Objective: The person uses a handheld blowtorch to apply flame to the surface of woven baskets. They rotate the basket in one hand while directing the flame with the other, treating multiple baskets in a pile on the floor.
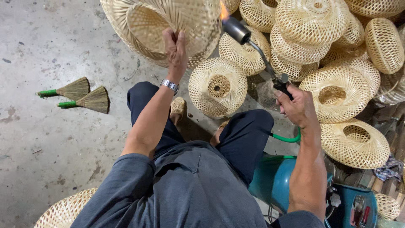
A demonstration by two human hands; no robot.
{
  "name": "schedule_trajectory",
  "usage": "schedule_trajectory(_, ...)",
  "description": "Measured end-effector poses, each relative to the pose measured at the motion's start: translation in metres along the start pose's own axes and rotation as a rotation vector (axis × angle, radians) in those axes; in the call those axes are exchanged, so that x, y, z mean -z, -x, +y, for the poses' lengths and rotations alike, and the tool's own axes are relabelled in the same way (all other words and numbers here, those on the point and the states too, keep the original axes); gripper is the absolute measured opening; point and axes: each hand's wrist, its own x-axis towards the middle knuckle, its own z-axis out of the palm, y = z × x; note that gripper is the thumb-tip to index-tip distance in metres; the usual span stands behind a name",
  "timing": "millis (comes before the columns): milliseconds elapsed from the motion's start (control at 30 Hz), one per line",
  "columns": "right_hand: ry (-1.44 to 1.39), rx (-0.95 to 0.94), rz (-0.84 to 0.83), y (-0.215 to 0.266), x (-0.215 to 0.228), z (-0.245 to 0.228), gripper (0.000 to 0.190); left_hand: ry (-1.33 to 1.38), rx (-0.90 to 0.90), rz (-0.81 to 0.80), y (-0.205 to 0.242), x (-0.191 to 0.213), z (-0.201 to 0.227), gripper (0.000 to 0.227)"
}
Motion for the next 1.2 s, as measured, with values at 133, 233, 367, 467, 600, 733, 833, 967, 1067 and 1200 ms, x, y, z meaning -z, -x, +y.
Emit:
schedule_trajectory(133,0.0,0.014,-0.039,-0.005,0.01,-0.009,0.03,-0.189,-0.129,-0.102,-0.001,0.012,0.032,0.024)
schedule_trajectory(233,0.104,0.001,0.019,-0.011,0.02,-0.017,0.028,-0.229,-0.063,-0.191,-0.006,0.018,0.063,0.021)
schedule_trajectory(367,0.229,0.186,0.035,-0.02,0.039,-0.027,0.026,-0.254,-0.183,-0.323,-0.015,0.031,0.081,0.016)
schedule_trajectory(467,0.342,0.236,0.082,-0.021,0.057,-0.039,0.028,-0.317,-0.226,-0.396,-0.023,0.043,0.078,0.017)
schedule_trajectory(600,0.187,-0.035,0.035,-0.017,0.086,-0.052,0.026,-0.342,-0.312,-0.487,-0.037,0.059,0.08,0.023)
schedule_trajectory(733,0.182,0.036,0.025,-0.016,0.117,-0.044,0.024,-0.33,-0.114,-0.636,-0.05,0.08,0.098,0.037)
schedule_trajectory(833,0.151,-0.019,0.02,-0.016,0.142,-0.031,0.029,0.03,0.19,-0.729,-0.061,0.086,0.118,0.047)
schedule_trajectory(967,0.022,-0.046,-0.02,-0.015,0.168,-0.009,0.029,0.104,0.17,-0.793,-0.074,0.094,0.143,0.062)
schedule_trajectory(1067,0.031,-0.119,-0.009,-0.014,0.179,0.006,0.033,0.453,0.414,-0.831,-0.073,0.1,0.15,0.064)
schedule_trajectory(1200,-0.056,-0.134,0.026,-0.009,0.178,0.018,0.029,0.639,0.694,-0.611,-0.052,0.118,0.137,0.061)
